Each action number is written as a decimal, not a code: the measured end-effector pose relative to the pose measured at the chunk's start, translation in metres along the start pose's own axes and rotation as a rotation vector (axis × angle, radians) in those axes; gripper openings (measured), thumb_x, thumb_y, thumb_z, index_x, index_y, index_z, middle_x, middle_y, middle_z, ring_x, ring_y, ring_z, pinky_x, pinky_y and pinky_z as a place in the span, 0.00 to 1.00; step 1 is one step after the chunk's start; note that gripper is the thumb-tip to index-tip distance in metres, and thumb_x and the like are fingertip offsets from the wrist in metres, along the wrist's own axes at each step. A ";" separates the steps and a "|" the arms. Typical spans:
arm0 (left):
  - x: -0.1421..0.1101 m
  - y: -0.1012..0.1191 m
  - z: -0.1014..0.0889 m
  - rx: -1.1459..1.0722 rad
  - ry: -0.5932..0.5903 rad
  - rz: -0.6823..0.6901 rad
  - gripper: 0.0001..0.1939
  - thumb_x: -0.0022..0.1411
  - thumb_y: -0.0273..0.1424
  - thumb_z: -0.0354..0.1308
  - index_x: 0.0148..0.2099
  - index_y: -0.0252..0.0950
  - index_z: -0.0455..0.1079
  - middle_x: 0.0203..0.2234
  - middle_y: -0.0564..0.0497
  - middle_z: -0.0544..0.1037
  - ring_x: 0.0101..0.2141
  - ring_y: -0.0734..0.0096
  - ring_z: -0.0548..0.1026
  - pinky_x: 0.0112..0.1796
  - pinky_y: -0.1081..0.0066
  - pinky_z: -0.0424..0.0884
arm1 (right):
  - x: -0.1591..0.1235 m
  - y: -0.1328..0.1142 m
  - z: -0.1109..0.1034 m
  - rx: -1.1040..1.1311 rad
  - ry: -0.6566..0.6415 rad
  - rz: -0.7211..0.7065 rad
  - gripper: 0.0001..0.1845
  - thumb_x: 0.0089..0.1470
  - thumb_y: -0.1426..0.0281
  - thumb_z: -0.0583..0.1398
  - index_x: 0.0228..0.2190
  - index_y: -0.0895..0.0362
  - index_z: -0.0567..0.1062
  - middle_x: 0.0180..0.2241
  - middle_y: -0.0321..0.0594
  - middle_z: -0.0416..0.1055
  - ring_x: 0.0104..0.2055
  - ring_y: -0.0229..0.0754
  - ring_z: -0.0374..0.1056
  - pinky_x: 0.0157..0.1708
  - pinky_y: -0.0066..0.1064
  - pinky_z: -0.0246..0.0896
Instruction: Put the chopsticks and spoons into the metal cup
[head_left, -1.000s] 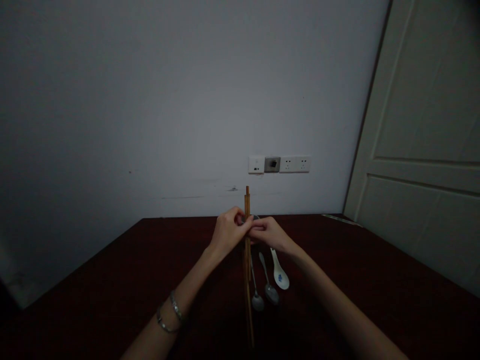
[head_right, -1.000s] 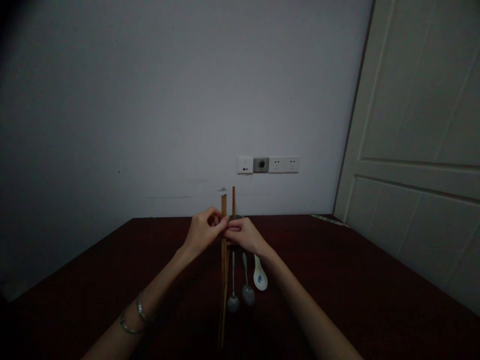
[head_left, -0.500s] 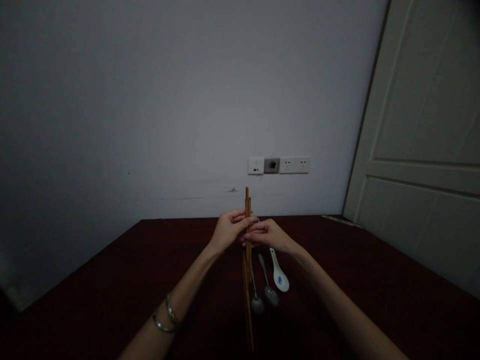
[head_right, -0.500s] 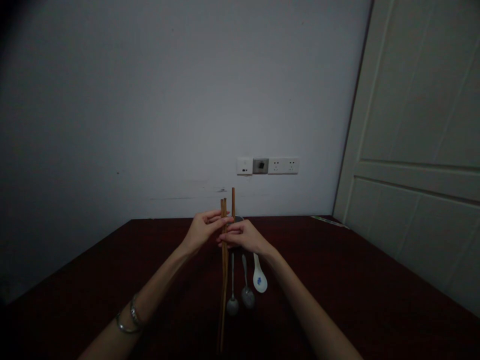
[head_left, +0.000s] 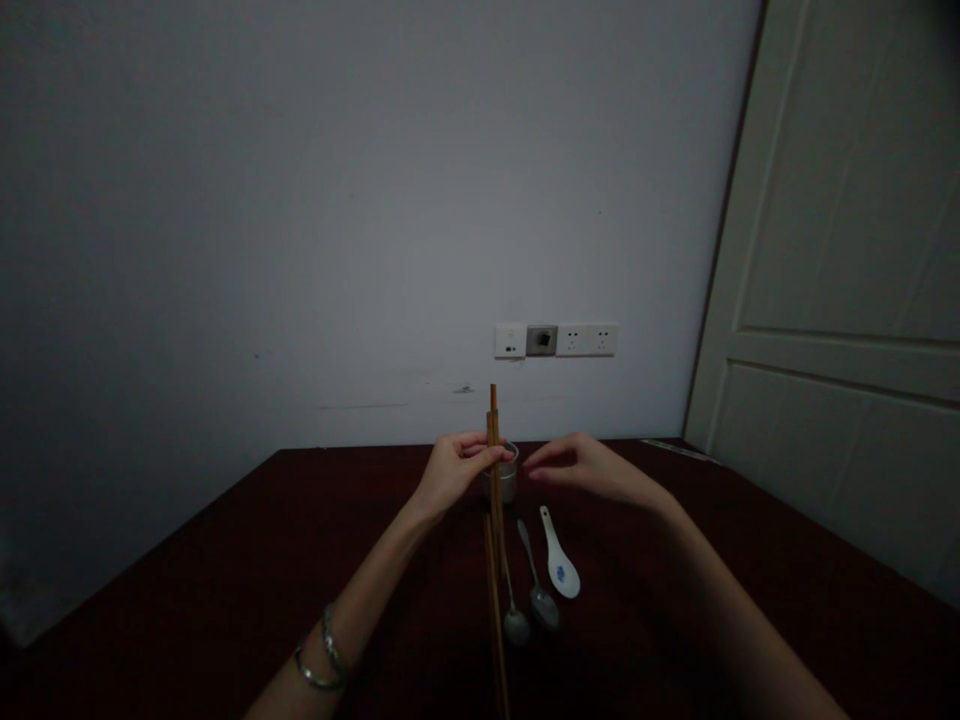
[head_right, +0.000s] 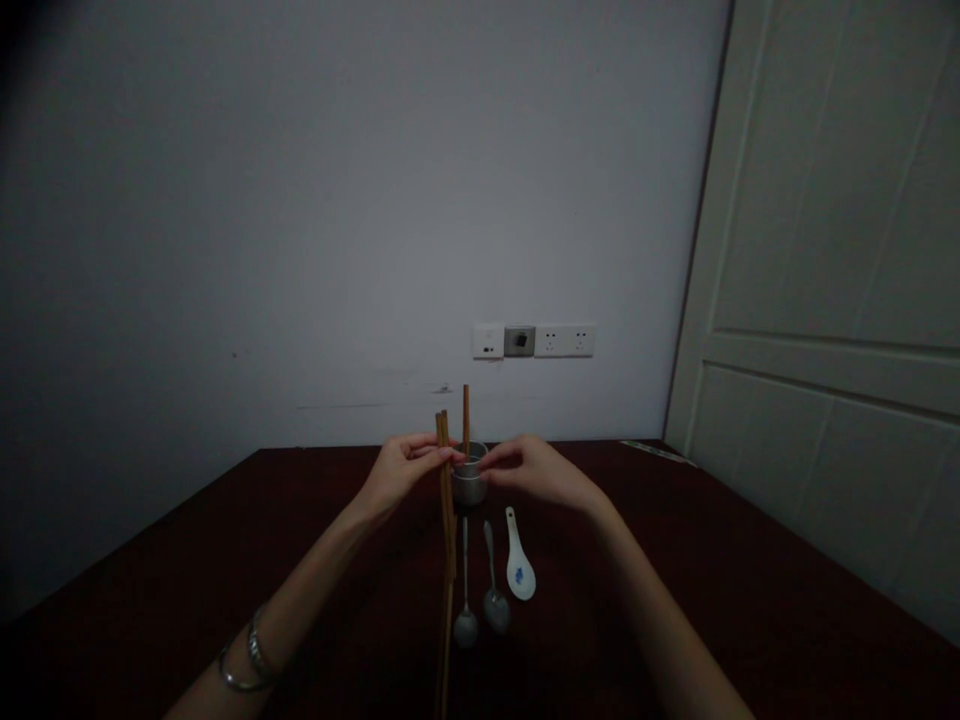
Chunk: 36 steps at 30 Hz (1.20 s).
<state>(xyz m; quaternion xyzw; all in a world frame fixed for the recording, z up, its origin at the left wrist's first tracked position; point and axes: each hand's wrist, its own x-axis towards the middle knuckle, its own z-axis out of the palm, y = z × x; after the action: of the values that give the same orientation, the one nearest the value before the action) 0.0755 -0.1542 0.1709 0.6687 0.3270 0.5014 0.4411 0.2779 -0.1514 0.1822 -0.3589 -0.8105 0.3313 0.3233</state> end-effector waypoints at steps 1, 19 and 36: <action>-0.001 0.000 0.000 -0.018 -0.001 -0.009 0.15 0.50 0.34 0.60 0.38 0.27 0.72 0.32 0.42 0.78 0.34 0.65 0.76 0.40 0.66 0.70 | -0.002 -0.005 -0.003 -0.029 0.132 -0.016 0.13 0.45 0.63 0.61 0.33 0.56 0.78 0.34 0.41 0.76 0.38 0.45 0.70 0.41 0.39 0.63; -0.014 -0.003 0.008 -0.078 -0.146 -0.010 0.13 0.51 0.34 0.60 0.34 0.28 0.73 0.28 0.44 0.78 0.31 0.66 0.76 0.38 0.66 0.70 | 0.010 -0.015 0.041 0.272 0.450 -0.218 0.20 0.42 0.65 0.63 0.41 0.54 0.74 0.33 0.40 0.73 0.32 0.39 0.70 0.32 0.32 0.67; -0.014 -0.004 0.004 -0.055 -0.202 -0.005 0.15 0.53 0.34 0.59 0.40 0.28 0.73 0.30 0.44 0.78 0.33 0.64 0.76 0.40 0.66 0.69 | 0.007 -0.019 0.043 0.256 0.427 -0.174 0.18 0.42 0.62 0.63 0.37 0.56 0.76 0.31 0.40 0.74 0.29 0.39 0.70 0.26 0.31 0.68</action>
<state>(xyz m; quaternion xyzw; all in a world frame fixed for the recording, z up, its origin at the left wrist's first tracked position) 0.0755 -0.1665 0.1614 0.7026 0.2684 0.4390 0.4915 0.2341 -0.1692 0.1740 -0.3058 -0.7033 0.3189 0.5569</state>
